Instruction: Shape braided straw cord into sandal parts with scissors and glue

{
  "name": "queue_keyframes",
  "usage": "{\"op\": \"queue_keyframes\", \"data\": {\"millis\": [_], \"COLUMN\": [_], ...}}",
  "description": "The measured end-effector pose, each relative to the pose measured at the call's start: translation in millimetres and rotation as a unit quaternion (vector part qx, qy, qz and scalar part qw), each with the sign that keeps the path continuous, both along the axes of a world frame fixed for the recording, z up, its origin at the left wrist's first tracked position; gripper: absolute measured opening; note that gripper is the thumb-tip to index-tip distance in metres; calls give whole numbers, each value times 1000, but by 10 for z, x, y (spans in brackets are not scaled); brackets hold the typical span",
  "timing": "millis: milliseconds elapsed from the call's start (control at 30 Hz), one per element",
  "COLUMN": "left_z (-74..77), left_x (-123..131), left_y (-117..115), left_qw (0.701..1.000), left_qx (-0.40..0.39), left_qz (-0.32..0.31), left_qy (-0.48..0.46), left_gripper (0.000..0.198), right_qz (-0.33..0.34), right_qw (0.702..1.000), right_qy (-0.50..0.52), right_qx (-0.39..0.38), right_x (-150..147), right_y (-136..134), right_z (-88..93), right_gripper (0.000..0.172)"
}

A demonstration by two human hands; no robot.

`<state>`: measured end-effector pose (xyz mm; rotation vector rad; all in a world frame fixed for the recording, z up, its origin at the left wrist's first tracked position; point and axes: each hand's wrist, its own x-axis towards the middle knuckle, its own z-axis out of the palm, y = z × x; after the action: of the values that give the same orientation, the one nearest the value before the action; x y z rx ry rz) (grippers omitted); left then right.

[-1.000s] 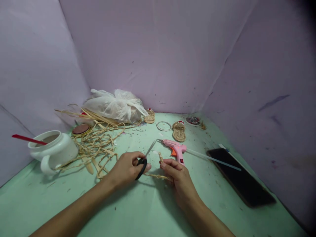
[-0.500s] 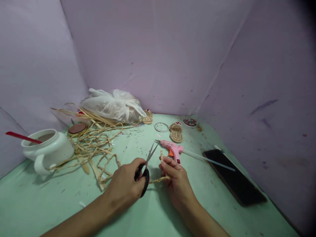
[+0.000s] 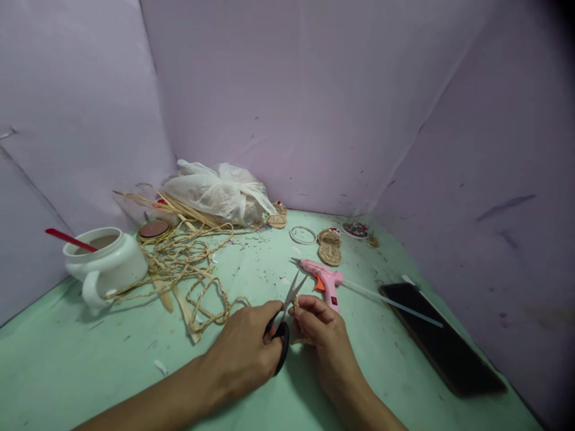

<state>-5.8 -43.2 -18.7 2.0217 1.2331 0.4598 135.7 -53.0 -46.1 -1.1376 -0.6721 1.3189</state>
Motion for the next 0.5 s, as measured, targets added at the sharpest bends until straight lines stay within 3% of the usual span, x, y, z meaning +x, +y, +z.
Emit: {"op": "queue_keyframes", "data": {"millis": [500], "left_z": [-41], "left_x": [-32], "left_y": [17], "left_qw": [999], "left_qx": [28], "left_qz": [-11], "left_qy": [15], "left_gripper": [10], "right_qz": [0], "right_qw": [975], "right_qy": [-215], "right_qx": [53], "right_x": [90], "right_y": [21], "right_z": [-98], "right_gripper": [21]}}
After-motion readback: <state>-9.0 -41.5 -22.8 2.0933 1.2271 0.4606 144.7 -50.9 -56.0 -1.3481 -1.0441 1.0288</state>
